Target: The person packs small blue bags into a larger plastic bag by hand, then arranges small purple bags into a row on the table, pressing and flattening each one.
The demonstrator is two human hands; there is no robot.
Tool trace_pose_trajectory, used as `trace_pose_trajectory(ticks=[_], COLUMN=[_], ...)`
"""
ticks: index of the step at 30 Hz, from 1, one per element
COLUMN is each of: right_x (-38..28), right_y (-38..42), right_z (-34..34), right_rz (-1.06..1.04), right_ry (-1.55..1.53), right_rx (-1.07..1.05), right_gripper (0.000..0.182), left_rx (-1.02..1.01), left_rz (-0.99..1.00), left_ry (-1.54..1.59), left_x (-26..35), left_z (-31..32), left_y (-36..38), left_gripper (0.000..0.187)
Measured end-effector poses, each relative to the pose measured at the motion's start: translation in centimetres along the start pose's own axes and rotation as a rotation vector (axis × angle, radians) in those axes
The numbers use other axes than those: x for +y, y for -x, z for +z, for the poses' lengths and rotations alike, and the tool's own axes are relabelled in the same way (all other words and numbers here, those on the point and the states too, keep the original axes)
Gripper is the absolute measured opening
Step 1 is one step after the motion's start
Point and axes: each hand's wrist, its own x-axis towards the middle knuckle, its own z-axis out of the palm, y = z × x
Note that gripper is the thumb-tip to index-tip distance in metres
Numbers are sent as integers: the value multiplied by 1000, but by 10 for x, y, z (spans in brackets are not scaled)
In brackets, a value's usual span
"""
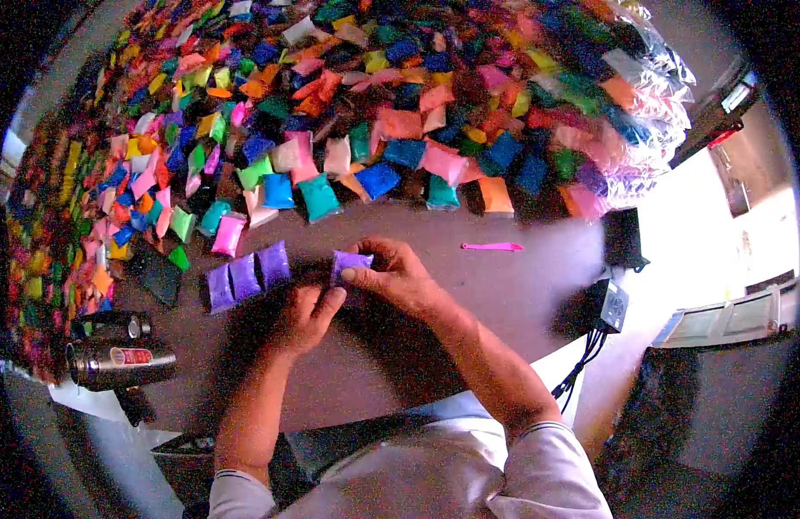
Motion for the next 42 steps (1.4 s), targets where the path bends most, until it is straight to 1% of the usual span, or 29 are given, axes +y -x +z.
trace_pose_trajectory(ticks=[1,5,7,8,10,11,14,15,16,17,18,20,22,23,25,29,31,32,33,34,36,37,39,41,42], right_x=[1,4,9,11,10,9,8,4,-5,-11,5,-5,-6,-2,2,0,-6,-10,-12,-14,-17,-12,4,6,7], right_y=[0,0,-1,-2,0,1,-1,0,1,1,-2,0,0,0,1,1,1,2,2,2,2,1,-1,-1,-1], right_z=[-1,0,-5,-6,-6,-6,-4,-3,0,3,-13,-4,-1,-3,-5,-4,-1,-1,-1,-1,-3,-2,0,-2,-3], right_rz=[13,17,2,-16,-17,-20,26,23,72,121,113,110,109,103,98,70,60,126,193,192,178,178,-37,-9,20], right_ry=[38,171,150,133,107,85,142,141,-6,-153,-2,52,108,126,146,183,182,244,306,304,259,259,184,199,214], right_rx=[7,5,-25,-58,-63,-68,-8,-8,31,70,7,-30,-63,-61,-59,-56,-46,-50,-55,-55,-136,-136,-174,-156,-139], right_gripper=[31,30,29,28,28,29,32,32,33,34,33,31,30,29,29,29,29,30,31,31,33,33,32,31,30], left_rx=[49,14,-64,-66,-60,-61,-68,-16,37,38,75,111,70,67,99,60,65,65,118,169,129,90,104,116,83], left_rz=[18,10,-73,-75,4,2,-50,-134,-217,-217,-190,-164,-234,-235,-38,-85,-221,-220,-145,-70,-82,-93,-94,-95,-85], left_ry=[-61,11,-3,-4,-102,-103,-122,-3,116,112,140,165,103,104,-34,42,136,134,92,50,48,48,33,18,20], left_x=[-2,-9,-6,-6,-6,-6,-9,-17,-18,-19,-18,-13,-5,-6,-11,-18,-12,-13,-14,-14,-10,-8,-10,-15,-18], left_z=[2,6,5,6,7,7,9,12,13,12,12,9,5,6,11,13,10,11,13,14,10,9,11,13,14], left_y=[0,0,1,0,-2,-1,2,3,4,4,3,3,3,3,2,3,4,3,3,3,3,2,4,4,3], left_gripper=[34,33,34,34,36,36,38,38,38,38,38,38,37,37,38,38,39,39,39,39,39,39,39,39,38])
